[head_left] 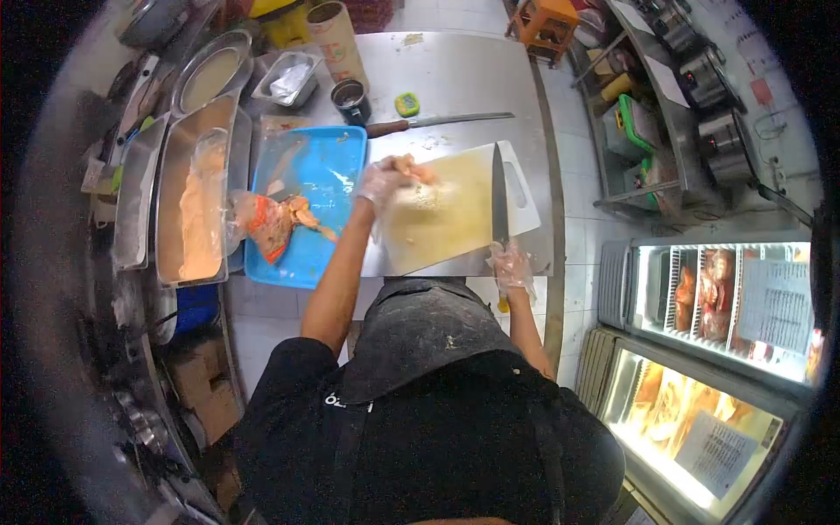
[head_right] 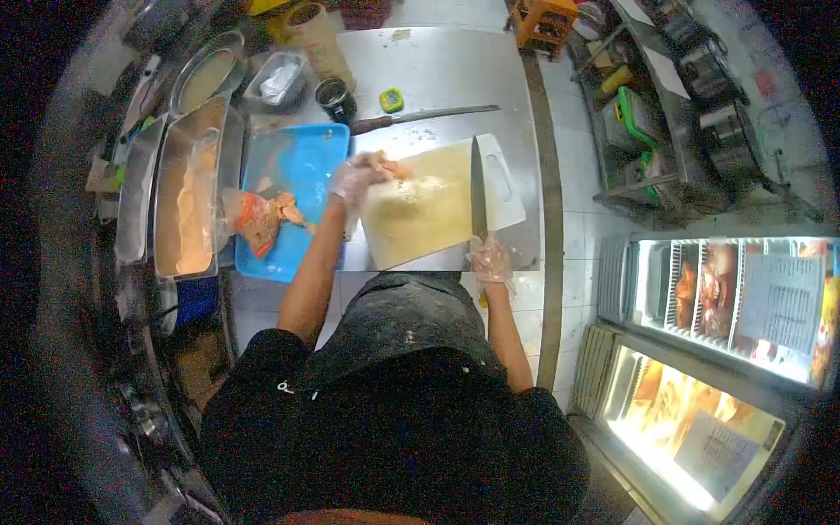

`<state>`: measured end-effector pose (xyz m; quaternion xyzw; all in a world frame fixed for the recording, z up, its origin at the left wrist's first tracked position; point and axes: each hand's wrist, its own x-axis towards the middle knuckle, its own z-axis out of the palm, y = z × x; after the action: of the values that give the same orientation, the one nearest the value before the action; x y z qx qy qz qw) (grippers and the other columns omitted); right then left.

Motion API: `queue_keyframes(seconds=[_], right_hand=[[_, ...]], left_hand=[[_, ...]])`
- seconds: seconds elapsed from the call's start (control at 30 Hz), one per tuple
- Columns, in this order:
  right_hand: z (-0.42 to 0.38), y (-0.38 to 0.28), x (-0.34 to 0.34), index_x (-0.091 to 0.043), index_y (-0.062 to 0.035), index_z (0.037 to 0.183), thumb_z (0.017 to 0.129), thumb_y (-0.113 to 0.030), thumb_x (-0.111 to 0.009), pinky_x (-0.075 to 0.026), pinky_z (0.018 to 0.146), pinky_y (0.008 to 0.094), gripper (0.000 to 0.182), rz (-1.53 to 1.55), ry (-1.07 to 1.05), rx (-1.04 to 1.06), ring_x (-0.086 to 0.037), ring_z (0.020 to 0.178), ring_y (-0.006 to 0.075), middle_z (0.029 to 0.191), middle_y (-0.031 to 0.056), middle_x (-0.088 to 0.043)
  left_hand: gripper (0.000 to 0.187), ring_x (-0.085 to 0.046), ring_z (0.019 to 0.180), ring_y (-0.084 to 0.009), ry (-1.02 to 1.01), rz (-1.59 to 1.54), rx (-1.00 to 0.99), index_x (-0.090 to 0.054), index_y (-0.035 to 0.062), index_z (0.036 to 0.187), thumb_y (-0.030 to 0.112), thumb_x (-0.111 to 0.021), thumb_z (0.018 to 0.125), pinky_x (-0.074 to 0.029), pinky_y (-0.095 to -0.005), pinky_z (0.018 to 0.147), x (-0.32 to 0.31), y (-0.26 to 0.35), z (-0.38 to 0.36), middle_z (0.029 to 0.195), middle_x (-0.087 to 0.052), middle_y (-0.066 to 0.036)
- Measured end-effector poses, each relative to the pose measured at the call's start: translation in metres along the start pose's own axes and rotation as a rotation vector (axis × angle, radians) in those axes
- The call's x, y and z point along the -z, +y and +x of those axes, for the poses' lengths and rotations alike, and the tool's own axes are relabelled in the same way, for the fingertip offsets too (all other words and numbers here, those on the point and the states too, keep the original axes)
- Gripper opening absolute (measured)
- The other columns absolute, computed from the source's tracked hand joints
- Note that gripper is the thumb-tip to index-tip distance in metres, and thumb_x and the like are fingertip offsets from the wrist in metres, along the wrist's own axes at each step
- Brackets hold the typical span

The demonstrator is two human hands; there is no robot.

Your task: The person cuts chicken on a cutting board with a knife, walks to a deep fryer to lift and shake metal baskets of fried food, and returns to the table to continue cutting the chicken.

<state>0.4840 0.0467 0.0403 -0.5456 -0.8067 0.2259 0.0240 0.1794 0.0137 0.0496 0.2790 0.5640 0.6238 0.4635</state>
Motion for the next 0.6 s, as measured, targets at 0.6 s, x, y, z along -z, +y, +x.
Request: queue_keyframes(seconds=[0.6], right_hand=[[0.048, -0.005, -0.089, -0.059, -0.0022, 0.075, 0.076, -0.024, -0.047, -0.046, 0.062, 0.0431, 0.025, -0.017, -0.123, 0.113, -0.058, 0.069, 0.036, 0.072, 0.0209, -0.059]], left_hand=[[0.021, -0.057, 0.08, -0.0316, 0.019, 1.216, -0.023, -0.064, 0.0146, 0.086, 0.027, -0.055, 0.071, -0.046, -0.0404, 0.069, -0.048, -0.096, -0.017, 0.082, -0.059, -0.018]])
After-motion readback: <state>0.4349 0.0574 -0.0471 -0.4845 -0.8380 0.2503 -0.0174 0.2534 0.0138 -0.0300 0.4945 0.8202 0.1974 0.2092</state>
